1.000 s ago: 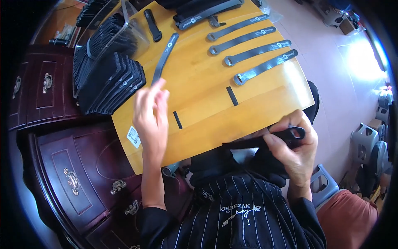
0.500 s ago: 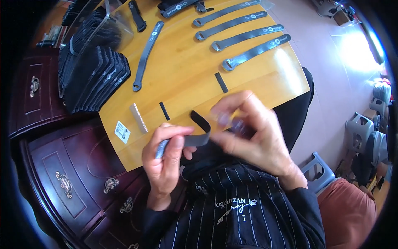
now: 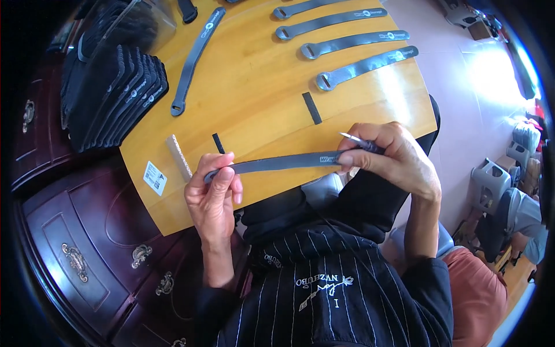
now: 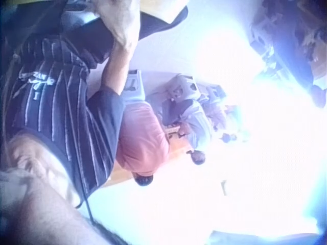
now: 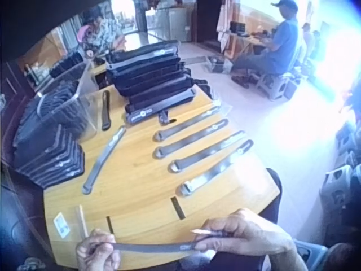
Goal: Removing excess rubber material from pre-cut holes in storage straps using a small metal poking tool.
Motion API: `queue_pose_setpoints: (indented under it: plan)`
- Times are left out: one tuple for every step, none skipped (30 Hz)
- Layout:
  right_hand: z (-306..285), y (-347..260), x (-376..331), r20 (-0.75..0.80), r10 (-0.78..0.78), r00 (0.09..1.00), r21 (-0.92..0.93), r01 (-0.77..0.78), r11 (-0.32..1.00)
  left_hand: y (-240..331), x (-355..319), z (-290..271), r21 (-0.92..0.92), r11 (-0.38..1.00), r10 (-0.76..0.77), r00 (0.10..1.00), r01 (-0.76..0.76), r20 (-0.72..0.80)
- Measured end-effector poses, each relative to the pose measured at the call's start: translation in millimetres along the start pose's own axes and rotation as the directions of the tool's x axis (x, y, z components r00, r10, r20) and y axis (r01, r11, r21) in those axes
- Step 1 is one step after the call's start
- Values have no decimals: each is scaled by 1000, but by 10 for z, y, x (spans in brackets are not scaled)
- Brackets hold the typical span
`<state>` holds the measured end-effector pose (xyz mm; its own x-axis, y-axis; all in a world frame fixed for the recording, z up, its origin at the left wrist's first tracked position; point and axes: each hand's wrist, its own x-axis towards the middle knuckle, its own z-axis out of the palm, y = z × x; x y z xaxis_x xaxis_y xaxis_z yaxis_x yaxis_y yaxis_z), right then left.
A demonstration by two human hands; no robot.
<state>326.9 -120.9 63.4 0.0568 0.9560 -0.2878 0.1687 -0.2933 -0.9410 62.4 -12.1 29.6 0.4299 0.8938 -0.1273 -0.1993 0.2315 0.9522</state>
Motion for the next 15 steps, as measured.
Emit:
queue_pose_setpoints:
  plan:
    - [-27,22,27,4,8,1000,-1,-8,1000,-14,8,-38,-4,1000,-7,1000,7,-4]
    - [-47,54,57,-42,32,999,-16,-32,999,-23,9,-73,-25,998,-54,998,53,-35]
    - [-54,80,95,-86,53,995,-28,-56,998,-35,11,-99,-45,994,-100,993,97,-68]
    - [-63,65,133,-110,66,992,-77,-75,994,-42,16,-102,-48,993,-107,991,104,-75]
    - [-63,57,174,-103,74,992,-77,-82,994,-42,24,-94,4,993,-121,989,121,-84]
    - [-58,45,216,-135,51,990,-152,-71,986,-24,27,-91,56,989,-134,986,140,-96]
    - [-53,44,256,-165,25,986,-227,-63,972,-2,31,-93,54,988,-142,984,148,-105]
    - [-45,66,291,-203,-10,979,-272,-47,961,23,38,-96,69,991,-111,988,119,-103]
    - [-18,105,325,-196,-3,981,-271,-51,961,30,47,-111,83,993,-79,992,87,-100]
    - [17,151,356,-243,-32,969,-215,-22,976,2,53,-157,82,992,-86,991,95,-105]
    - [39,178,381,-293,-57,955,-161,9,987,-45,58,-226,49,998,-38,998,40,-40]
    - [36,165,399,-290,-50,956,-158,3,987,-70,69,-276,12,1000,12,1000,-12,25]
    - [31,129,416,-292,0,957,-146,-45,988,-71,80,-313,11,1000,4,1000,-4,21]
    - [33,106,428,-294,50,955,-134,-93,987,-69,88,-343,-40,999,-20,999,22,43]
    - [45,108,437,-293,57,954,-132,-99,986,-69,95,-355,-90,995,-42,997,48,68]
